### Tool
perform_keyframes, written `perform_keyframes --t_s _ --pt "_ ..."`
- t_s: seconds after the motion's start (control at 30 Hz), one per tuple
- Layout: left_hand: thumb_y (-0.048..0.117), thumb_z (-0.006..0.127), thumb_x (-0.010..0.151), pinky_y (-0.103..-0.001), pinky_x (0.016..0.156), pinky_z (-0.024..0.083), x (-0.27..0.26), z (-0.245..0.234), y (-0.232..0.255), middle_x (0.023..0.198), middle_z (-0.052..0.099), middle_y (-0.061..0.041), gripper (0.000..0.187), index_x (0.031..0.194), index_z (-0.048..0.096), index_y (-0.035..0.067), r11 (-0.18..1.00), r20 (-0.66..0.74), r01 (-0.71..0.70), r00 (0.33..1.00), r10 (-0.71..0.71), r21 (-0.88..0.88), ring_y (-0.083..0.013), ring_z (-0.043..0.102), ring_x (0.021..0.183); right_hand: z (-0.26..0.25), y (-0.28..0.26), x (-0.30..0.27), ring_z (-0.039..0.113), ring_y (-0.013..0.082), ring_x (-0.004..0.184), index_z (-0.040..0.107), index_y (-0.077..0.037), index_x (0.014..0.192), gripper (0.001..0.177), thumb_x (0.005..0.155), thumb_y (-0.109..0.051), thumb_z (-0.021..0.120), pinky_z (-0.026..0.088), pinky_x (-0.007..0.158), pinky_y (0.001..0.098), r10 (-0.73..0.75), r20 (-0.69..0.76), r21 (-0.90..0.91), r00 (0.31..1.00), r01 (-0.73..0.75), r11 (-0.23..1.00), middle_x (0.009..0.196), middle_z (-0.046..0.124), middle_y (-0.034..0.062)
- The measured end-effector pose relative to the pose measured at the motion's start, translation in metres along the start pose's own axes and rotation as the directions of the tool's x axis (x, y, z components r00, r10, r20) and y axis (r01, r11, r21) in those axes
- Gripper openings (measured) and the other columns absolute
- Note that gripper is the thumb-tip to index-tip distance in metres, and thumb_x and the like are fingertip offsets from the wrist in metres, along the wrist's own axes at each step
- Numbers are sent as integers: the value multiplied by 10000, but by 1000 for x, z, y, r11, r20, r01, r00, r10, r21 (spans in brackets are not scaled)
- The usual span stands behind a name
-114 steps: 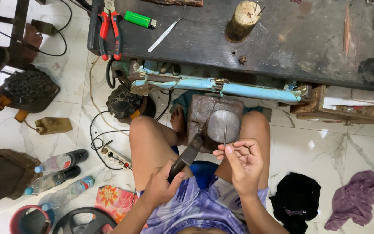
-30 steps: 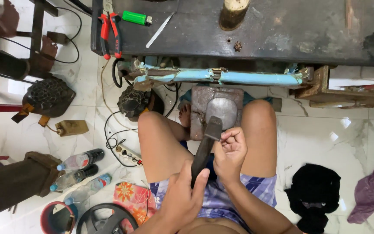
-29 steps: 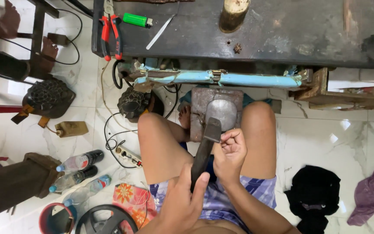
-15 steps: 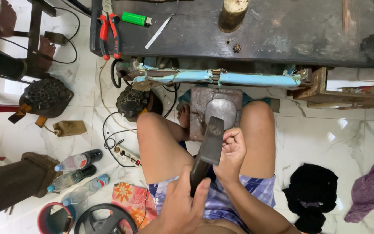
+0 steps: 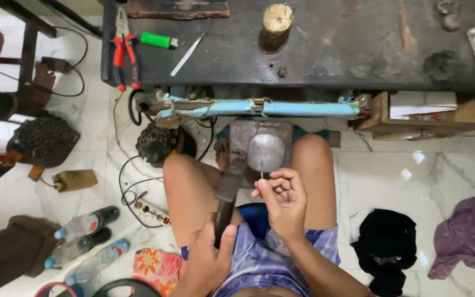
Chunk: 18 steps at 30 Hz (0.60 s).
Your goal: Hammering and shaping a small metal component on a miniature anvil at a jewelry workbench
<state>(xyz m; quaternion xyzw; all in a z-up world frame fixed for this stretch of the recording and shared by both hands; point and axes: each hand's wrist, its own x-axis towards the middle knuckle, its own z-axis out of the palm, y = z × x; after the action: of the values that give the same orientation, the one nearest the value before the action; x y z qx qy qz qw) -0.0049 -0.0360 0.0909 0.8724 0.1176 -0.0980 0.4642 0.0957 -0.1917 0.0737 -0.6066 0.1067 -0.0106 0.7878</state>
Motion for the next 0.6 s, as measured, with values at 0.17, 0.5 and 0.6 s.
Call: perform_keyframes --t_s 0.17,0.5,0.6 --pt "380 618 956 -423 673 481 25 16 -76 660 626 -70 231 922 608 152 1000 35 22 999 -22 4 -367 628 645 -65 -21 34 749 187 826 645 31 1235 250 1000 -54 628 660 770 253 -246 98 -376 964 265 888 955 754 143" --pt "407 625 950 -405 661 470 32 25 -85 610 610 -47 286 824 588 153 1000 31 29 999 -29 -8 -322 612 588 -178 -45 167 641 354 1149 499 -15 1091 57 1098 -71 496 442 975 449 -592 136 -801 795 440 406 1207 711 171" --pt "398 644 947 -393 645 470 34 26 -88 555 555 -42 304 792 560 151 998 30 52 998 -51 -20 -281 581 555 -198 -40 173 587 382 1035 525 -26 1104 128 1091 -154 530 410 953 469 -514 153 -867 844 364 340 1074 635 149"
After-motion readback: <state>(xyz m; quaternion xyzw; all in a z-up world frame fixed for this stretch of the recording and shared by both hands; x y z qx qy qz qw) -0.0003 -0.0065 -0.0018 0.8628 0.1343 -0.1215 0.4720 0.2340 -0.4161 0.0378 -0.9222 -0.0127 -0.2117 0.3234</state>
